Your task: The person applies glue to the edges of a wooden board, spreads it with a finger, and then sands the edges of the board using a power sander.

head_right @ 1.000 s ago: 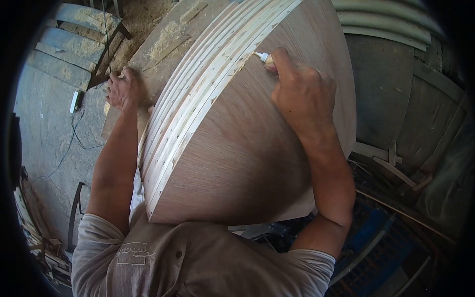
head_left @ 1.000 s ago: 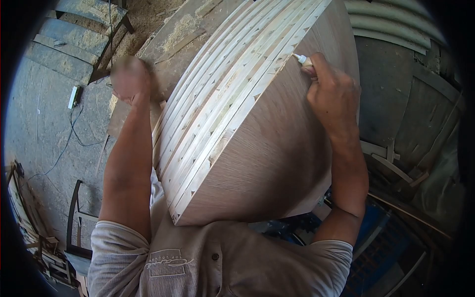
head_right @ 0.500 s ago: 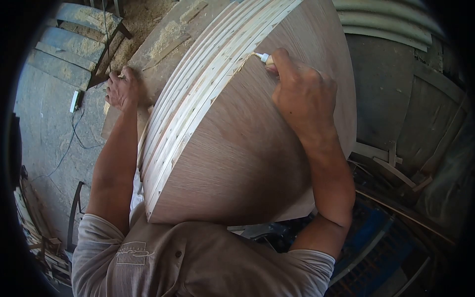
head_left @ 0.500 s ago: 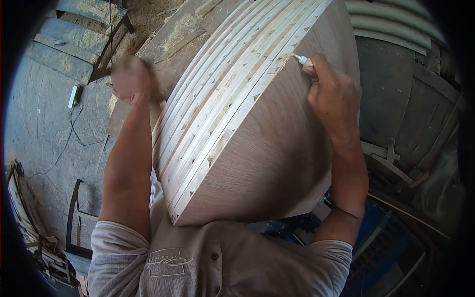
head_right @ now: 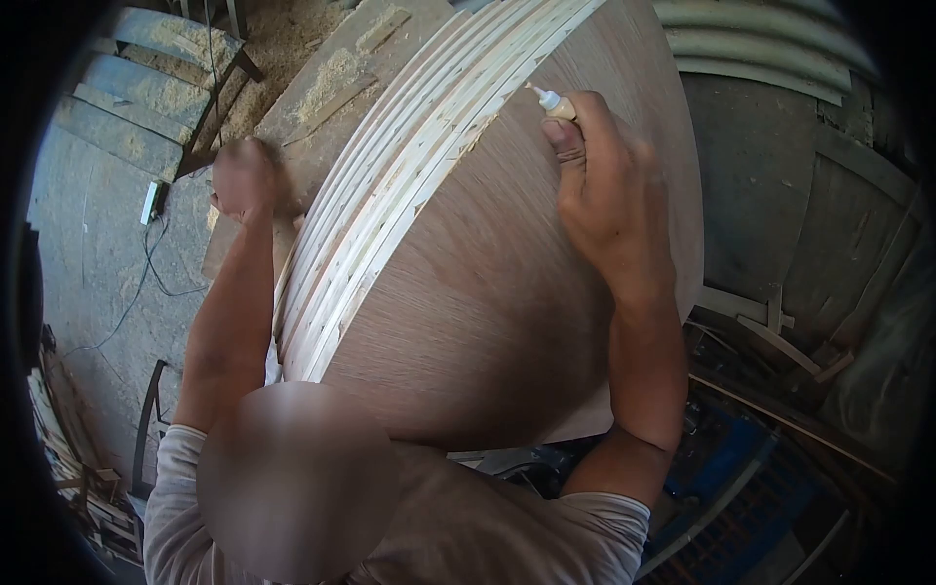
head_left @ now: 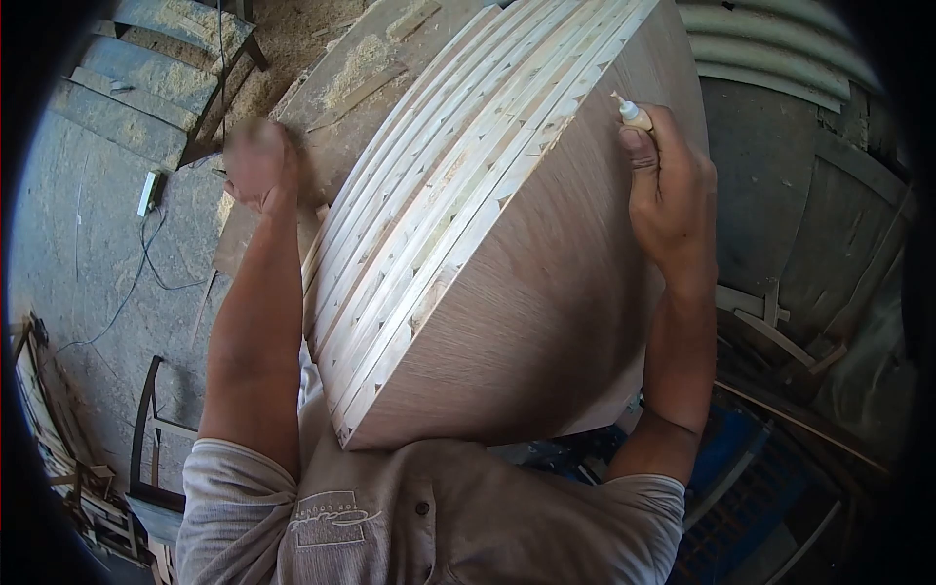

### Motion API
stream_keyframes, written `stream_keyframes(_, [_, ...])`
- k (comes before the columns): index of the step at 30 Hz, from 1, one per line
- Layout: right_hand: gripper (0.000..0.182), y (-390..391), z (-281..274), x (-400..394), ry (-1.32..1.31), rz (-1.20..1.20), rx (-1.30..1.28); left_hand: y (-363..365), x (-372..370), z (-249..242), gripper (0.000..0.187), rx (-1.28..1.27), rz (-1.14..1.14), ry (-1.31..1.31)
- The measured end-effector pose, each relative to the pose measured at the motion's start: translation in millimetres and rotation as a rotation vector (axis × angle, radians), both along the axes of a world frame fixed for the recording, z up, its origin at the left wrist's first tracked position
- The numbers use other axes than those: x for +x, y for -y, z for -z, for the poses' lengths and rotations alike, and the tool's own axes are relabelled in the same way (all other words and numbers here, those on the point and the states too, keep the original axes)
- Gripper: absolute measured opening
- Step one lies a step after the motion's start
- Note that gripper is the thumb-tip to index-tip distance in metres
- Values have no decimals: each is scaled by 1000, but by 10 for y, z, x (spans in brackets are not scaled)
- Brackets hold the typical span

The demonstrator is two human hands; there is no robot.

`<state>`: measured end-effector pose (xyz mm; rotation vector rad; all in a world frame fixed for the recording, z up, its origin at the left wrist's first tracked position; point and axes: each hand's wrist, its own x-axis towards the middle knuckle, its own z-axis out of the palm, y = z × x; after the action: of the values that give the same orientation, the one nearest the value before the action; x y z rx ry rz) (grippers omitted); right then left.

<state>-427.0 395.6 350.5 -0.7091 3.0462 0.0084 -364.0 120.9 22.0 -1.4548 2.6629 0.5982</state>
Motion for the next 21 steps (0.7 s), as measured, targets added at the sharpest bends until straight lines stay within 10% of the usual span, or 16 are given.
stream_keyframes(5, [15, -143, 126, 82, 258, 141, -843, -11, -17, -42, 56, 11, -10, -11])
stream_keyframes(15, [30, -299, 161, 186, 153, 351, -971, -40, -6, -59, 57, -3, -12, -15])
stream_keyframes(21, [35, -417, 225, 282, 286, 298, -1489, -30, -8, -82, 60, 22, -11, 4])
